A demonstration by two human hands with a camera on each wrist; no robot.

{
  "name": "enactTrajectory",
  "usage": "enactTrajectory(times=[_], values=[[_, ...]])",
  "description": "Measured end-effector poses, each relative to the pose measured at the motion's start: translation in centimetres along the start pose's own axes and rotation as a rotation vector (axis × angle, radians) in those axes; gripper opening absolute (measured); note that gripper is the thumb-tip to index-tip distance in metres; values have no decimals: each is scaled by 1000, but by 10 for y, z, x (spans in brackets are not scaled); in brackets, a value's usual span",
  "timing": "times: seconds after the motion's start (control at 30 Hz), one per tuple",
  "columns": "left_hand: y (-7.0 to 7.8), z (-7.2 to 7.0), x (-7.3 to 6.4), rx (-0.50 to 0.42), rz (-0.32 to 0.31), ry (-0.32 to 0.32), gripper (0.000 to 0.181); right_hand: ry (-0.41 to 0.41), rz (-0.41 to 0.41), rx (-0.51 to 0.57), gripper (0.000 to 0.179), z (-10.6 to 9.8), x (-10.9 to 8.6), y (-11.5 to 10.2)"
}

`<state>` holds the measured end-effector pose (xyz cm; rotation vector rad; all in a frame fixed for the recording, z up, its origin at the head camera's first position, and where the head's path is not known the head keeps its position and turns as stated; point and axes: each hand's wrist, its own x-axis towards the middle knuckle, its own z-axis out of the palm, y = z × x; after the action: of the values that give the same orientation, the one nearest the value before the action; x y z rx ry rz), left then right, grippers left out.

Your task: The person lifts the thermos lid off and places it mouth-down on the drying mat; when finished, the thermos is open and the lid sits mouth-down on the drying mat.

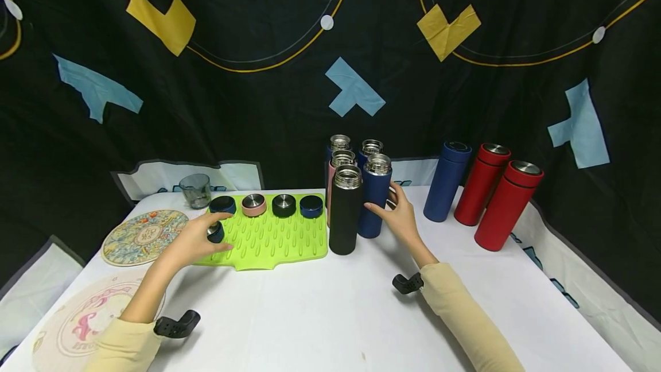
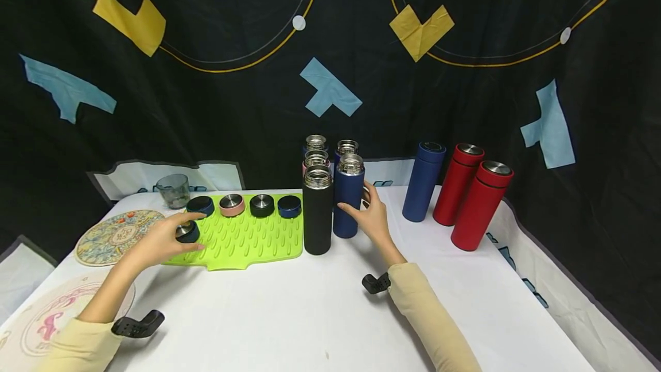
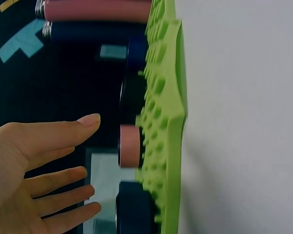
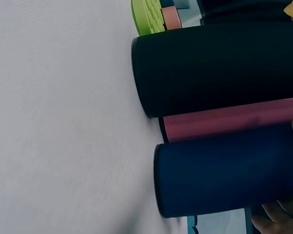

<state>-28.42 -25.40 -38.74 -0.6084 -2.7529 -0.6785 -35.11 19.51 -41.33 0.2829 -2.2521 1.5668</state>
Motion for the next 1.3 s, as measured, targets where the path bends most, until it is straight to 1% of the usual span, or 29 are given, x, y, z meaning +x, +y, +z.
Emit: enactTrajectory(times=[0.1,0.23,0.33,0.43,0.63,0.73,0.87,1.03,1.1,1.17,1.3], values=[[6,7,1,-18,34,-19,65,-2,-12,-3,85,-5,-3,0],[12,17,1,-31,49,-47,65,5,-53,5,79,-13,-8,-2],[14,22,2,-37,61,-81,67,27,-81,-22,76,-22,-11,-2],[17,26,4,-42,75,-127,69,74,-97,-68,74,-32,-14,-2],[18,33,4,-35,39,-234,73,196,-96,-138,67,-55,-14,-3],[18,34,4,-42,23,-267,73,254,-86,-153,65,-69,-13,-2],[19,34,3,-44,19,-278,72,327,-89,-149,65,-86,-7,-2],[15,37,5,-38,28,-266,70,424,-97,-134,68,-104,3,0],[14,38,5,-37,27,-261,69,453,-86,-127,71,-109,7,3],[14,39,6,-34,29,-262,69,471,-67,-128,74,-114,11,6],[15,40,6,-34,26,-270,68,481,-15,-142,78,-120,18,13]])
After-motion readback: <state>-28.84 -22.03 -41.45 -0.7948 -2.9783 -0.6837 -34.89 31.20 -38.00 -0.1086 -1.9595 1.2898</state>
